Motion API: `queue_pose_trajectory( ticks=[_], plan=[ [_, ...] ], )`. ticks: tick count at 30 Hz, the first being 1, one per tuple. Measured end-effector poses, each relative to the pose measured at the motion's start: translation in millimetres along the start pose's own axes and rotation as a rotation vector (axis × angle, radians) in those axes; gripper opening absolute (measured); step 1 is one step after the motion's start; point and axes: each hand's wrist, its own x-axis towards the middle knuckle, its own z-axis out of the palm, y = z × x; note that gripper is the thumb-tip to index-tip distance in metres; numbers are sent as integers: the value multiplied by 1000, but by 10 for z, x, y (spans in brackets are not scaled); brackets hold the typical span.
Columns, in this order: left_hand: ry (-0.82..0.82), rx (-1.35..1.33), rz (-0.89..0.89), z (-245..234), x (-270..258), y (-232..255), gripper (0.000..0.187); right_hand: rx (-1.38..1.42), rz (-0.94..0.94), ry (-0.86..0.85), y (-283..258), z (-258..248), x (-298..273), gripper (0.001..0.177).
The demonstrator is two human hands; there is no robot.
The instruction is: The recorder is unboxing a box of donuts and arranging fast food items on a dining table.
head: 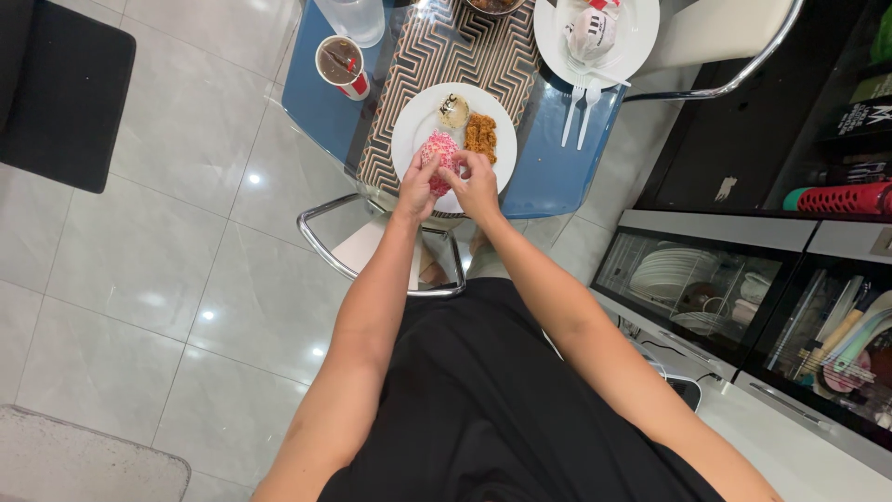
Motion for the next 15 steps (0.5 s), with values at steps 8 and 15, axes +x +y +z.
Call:
queue_pose_trajectory(
  ticks=[8, 15],
  plan=[
    [9, 41, 121, -16, -76, -23, 49, 89, 29, 17, 292, 182, 64, 16],
    [55, -200, 43, 29, -159, 192, 45, 606, 375, 26, 570, 210, 178, 12]
  ],
)
